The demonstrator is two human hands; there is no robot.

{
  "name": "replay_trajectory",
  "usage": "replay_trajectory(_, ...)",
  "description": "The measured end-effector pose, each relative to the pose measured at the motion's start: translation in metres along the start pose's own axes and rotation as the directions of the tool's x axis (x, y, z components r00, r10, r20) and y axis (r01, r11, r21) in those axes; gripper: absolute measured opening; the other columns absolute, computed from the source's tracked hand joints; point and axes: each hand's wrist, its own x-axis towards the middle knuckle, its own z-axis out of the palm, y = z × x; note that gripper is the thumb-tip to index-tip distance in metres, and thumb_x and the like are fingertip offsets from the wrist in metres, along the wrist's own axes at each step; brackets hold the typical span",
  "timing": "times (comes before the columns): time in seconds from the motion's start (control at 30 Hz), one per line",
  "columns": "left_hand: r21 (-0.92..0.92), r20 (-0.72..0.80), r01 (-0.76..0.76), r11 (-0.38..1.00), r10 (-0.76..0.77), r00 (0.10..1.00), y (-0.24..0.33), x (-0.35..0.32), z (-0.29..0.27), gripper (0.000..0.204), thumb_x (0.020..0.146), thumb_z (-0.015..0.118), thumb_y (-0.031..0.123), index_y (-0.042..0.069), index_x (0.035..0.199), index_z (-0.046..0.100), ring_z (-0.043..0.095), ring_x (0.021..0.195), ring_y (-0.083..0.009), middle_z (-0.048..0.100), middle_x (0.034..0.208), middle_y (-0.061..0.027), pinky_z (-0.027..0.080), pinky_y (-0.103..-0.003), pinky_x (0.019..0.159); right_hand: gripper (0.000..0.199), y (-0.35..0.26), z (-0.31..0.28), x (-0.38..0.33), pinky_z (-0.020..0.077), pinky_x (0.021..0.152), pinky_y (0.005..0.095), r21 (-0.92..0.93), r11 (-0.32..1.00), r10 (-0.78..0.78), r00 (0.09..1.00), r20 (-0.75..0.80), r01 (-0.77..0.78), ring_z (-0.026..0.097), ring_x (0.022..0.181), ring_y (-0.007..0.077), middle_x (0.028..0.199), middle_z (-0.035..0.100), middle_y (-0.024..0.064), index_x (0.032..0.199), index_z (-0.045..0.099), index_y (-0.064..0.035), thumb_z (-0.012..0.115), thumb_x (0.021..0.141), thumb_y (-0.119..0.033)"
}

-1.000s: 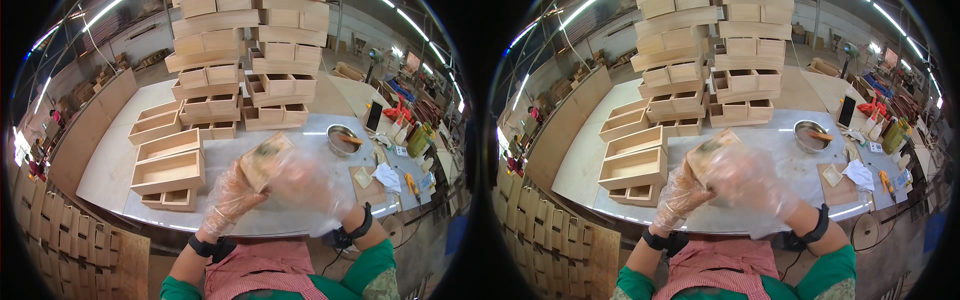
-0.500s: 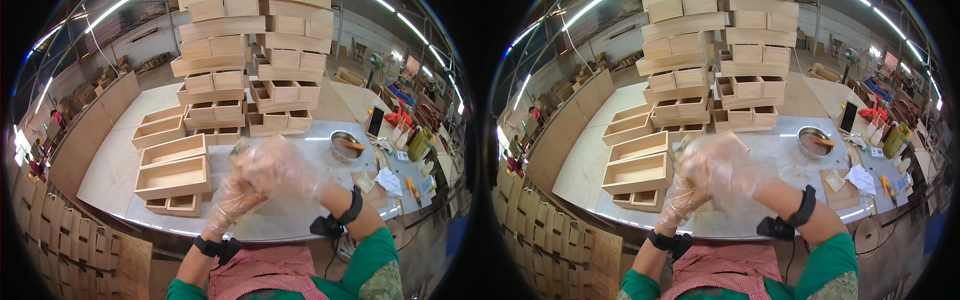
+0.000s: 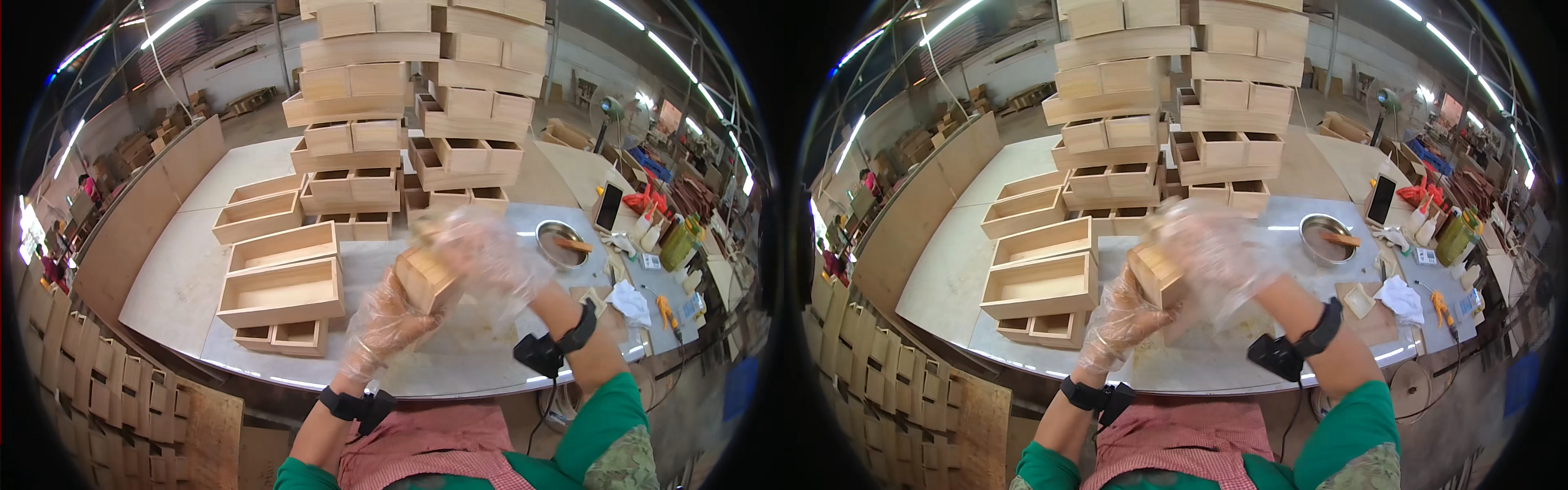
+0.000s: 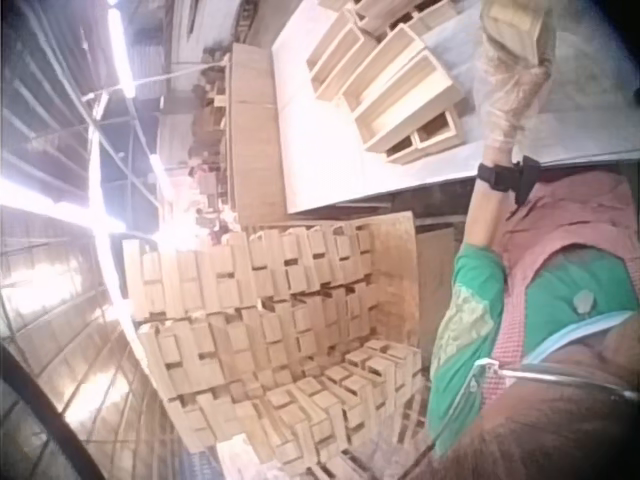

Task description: Applying a liquid finish or oil to wooden boxes using a cloth and stacking them on a table.

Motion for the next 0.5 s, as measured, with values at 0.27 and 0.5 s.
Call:
replay_trajectory(0.27, -0.093, 0.043, -0.127, 0.988, 0.131, 0.99, 0.004, -0.002, -0.001, 0.071, 0.071, 0.086, 0.033, 0.005, 0.128, 0.055, 0.07, 0.103, -0.0326, 0.071, 0.113, -0.0174, 0.055, -0.04, 0.086, 0.03, -0.062, 0.022, -0.011, 0.0539, 0.092, 0.0419, -0.596, 0.802, 0.032, 0.999, -0.02, -0.038, 0.066, 0.105, 0.0287, 0.111, 0.069, 0.0098, 0.12, 0.068, -0.0124, 0.059, 0.094, -0.023)
replay_trajectory(0.5, 0.003, -0.067, -0.118, 0.993, 0.118, 0.991, -0.009, 0.0, 0.006, 0.069, 0.068, 0.087, 0.033, 0.004, 0.122, 0.057, 0.07, 0.099, -0.0343, 0.071, 0.107, -0.0189, 0.056, -0.04, 0.084, 0.029, -0.049, -0.027, -0.005, 0.0543, 0.084, 0.0424, -0.893, 0.424, 0.164, 0.983, -0.085, -0.148, 0.066, 0.098, 0.0296, 0.106, 0.068, 0.0109, 0.119, 0.068, -0.0096, 0.064, 0.092, -0.02)
